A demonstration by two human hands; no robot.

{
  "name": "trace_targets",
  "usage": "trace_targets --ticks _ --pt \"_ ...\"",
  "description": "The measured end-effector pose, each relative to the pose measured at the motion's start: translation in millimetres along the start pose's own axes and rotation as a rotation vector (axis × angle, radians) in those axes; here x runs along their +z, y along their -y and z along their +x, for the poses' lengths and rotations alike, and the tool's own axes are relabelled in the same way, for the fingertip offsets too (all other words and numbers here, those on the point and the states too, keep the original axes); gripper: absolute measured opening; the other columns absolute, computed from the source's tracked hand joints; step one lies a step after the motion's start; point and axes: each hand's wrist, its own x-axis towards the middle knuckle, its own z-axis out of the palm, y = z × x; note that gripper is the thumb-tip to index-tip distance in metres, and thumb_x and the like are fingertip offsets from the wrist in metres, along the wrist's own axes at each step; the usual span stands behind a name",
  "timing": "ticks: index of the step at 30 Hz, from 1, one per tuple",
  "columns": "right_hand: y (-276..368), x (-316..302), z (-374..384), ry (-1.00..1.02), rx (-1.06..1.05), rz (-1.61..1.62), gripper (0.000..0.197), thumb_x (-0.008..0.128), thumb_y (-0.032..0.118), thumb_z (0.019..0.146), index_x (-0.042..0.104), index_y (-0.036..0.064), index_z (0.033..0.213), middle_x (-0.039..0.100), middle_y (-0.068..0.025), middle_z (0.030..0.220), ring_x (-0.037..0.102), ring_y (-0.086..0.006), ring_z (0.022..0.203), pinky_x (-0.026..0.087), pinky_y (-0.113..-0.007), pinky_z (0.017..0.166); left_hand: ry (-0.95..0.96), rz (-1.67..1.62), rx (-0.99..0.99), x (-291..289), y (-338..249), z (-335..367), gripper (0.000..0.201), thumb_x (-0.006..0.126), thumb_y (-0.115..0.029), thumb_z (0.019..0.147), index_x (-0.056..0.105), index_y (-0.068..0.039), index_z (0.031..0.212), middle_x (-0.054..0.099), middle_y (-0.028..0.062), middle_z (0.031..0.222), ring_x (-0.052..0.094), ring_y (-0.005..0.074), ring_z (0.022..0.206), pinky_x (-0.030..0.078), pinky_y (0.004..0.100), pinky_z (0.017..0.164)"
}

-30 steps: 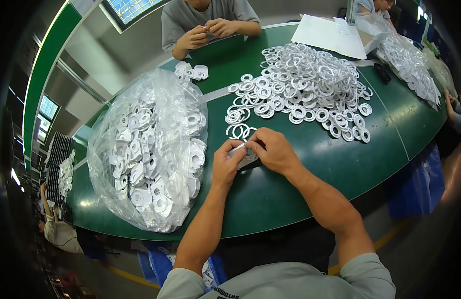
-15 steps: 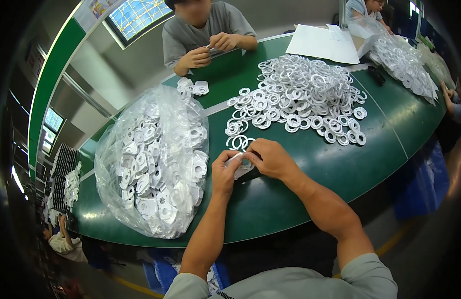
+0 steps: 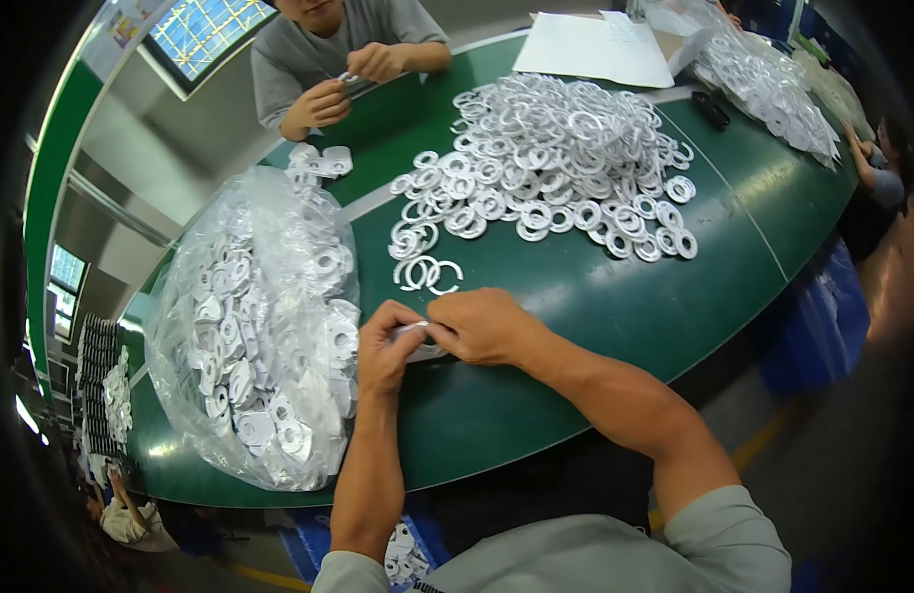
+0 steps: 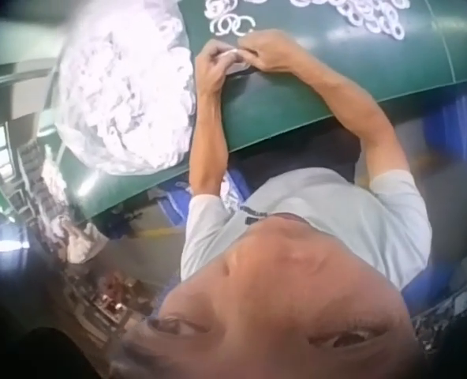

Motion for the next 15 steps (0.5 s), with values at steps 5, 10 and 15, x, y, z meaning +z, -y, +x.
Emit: trace_targets --ticks 5,10,15 --pt "-4.6 9.6 8.1 -0.108 0.043 0.088 0.022 0.057 0.027 0.090 0.056 0.0076 0.081 0.061 -0.0129 0.078 0.059 -0.0366 0.074 0.046 -0.046 0.061 -0.118 0.030 -0.021 5.5 -13.7 -3.9 0.009 0.063 -0.009 0.085 0.062 -0.002 0.090 0.061 0.0044 0.084 0.056 0.0099 0.077 0.043 0.0236 0.073" --pt "-18.2 -3.5 7.5 -0.196 -0.016 0.209 0.028 0.062 0.025 0.090 0.059 0.0010 0.075 0.058 -0.0149 0.066 0.054 -0.0307 0.058 0.043 -0.038 0.056 -0.171 0.135 -0.001 -1.5 -47.9 -28.6 0.013 0.061 -0.008 0.087 0.061 0.000 0.097 0.063 0.0064 0.087 0.059 0.0140 0.081 0.046 0.0269 0.077" --pt "-40.5 -14.0 9.3 -0.319 0.091 0.228 0.026 0.061 0.023 0.091 0.062 0.0005 0.078 0.059 -0.0126 0.064 0.052 -0.0197 0.055 0.041 -0.033 0.054 -0.274 0.399 -0.125 -46.4 -93.9 -159.7 0.016 0.062 -0.002 0.083 0.062 0.002 0.099 0.066 0.0081 0.087 0.061 0.0165 0.082 0.047 0.0289 0.078"
